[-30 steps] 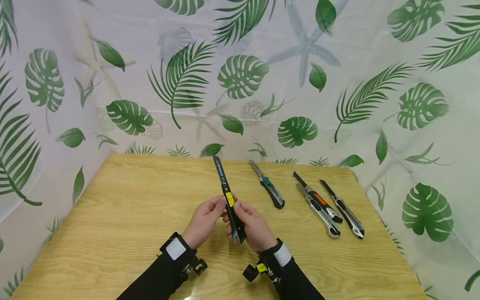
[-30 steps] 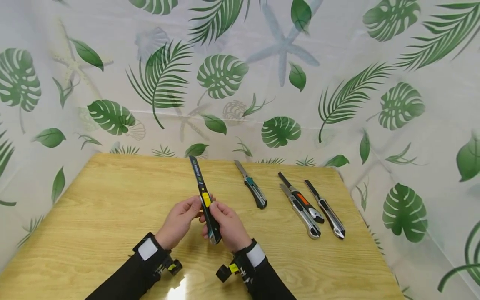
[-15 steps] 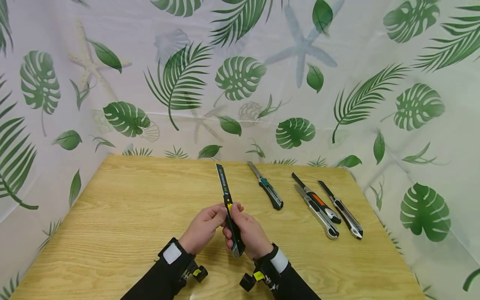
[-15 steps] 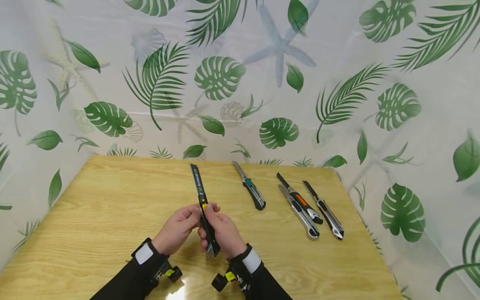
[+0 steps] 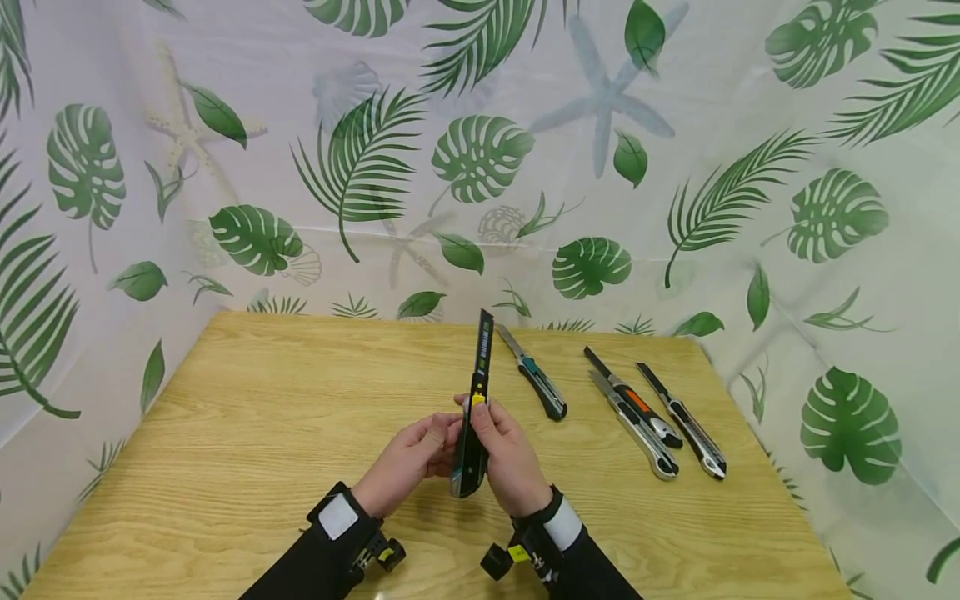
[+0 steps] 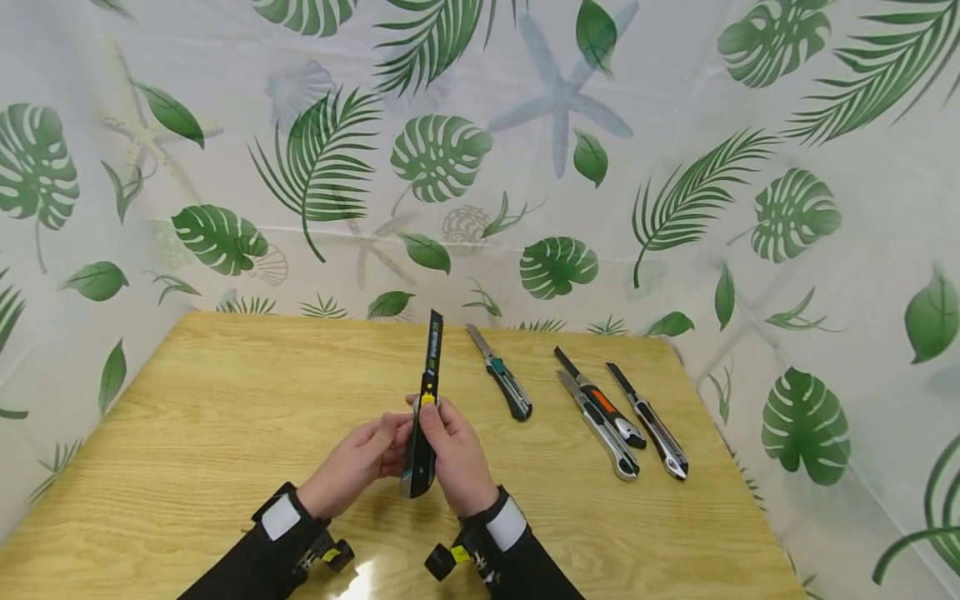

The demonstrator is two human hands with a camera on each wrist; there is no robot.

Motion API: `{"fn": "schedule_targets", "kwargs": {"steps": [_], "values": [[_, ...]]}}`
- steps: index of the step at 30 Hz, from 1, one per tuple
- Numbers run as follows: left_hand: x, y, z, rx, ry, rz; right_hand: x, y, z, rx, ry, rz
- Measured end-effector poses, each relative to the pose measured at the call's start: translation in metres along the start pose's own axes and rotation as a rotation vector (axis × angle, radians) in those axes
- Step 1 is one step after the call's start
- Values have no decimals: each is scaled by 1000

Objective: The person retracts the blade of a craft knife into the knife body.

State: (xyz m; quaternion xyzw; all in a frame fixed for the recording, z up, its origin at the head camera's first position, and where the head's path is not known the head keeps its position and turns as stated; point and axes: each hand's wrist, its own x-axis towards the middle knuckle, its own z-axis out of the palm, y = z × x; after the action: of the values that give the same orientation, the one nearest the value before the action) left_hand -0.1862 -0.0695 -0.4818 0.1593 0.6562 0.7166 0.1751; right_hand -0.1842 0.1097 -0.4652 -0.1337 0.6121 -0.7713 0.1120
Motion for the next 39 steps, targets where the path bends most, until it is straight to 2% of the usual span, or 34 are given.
{"fn": "schedule_targets", "kwargs": {"steps": [2, 5, 8, 13, 18, 22, 27, 32, 39], "values": [[-4, -2, -1, -12, -90, -38, 0, -4, -3, 58, 13, -40], [-7, -7, -1, -11, -209, -58, 1, -10, -8, 193, 0, -70], [-7, -14, 1, -15, -260, -71, 1, -14, -10, 265, -12, -57], [-7, -22, 4, -16, -245, -74, 1, -18, -8, 242, 10, 10], [-10, -30, 3, -3, -237, -55, 4, -20, -2, 176, 7, 35], [-11, -37, 1, -112, -223, -53, 9, -22, 3, 88, -6, 37], [-9, -36, 2, -238, -193, -33, 13, -25, 6, 46, -5, 47], [-9, -33, 5, -233, -189, -17, 12, -27, 8, 40, -5, 39], [-12, -33, 9, -244, -168, -44, 9, -25, 8, 16, -24, 19]]}}
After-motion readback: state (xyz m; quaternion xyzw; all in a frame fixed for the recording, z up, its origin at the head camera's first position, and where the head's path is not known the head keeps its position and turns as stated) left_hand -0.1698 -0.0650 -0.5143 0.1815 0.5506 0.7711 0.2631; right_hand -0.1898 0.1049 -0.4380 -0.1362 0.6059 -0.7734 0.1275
